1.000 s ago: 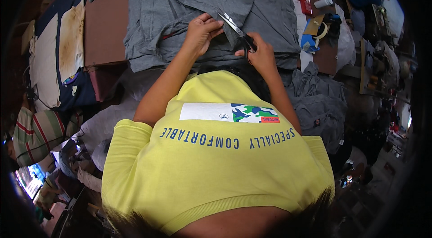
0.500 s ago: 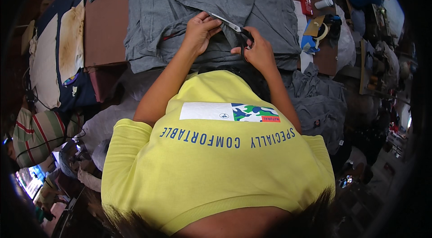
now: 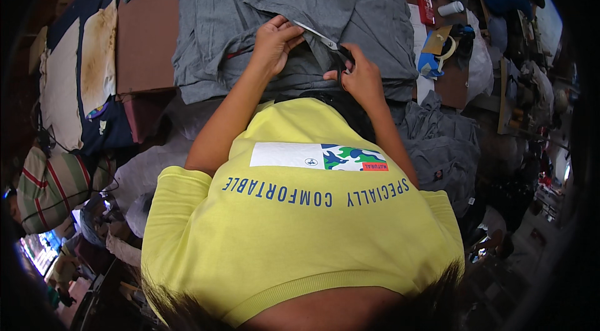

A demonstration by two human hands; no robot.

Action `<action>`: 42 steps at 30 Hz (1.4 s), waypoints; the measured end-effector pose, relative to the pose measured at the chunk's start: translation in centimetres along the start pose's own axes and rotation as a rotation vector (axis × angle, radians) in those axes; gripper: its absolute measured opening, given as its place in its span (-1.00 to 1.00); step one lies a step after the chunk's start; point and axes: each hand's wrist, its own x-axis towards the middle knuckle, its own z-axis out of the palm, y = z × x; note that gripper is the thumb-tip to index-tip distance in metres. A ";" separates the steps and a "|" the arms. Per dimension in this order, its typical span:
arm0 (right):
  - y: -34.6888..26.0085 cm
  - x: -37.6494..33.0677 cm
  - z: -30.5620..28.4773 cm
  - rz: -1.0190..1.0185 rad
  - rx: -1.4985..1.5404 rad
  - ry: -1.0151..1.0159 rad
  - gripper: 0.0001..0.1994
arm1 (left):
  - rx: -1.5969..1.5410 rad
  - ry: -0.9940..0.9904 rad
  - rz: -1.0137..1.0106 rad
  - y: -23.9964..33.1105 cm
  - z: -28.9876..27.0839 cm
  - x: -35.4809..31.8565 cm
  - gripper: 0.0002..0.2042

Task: The person folds gray t-shirts at a workstation, using shears to trim loose threads from one shirt before finishing the fold and placing it onto a stack.

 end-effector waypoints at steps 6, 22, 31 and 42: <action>-1.5 1.5 -0.4 0.050 -0.025 -0.051 -0.32 | 0.009 0.003 0.008 0.1 0.4 0.0 -0.79; -1.7 2.3 -0.3 0.035 -0.013 -0.059 -0.31 | -0.020 0.014 0.049 0.7 0.0 0.4 -0.76; -1.5 2.1 -0.1 -0.058 -0.037 0.011 -0.35 | -0.016 -0.006 0.060 0.7 0.3 0.1 -0.74; -0.1 1.6 0.2 -0.034 -0.008 -0.002 -0.45 | -0.050 0.044 0.046 1.4 0.3 0.6 -0.77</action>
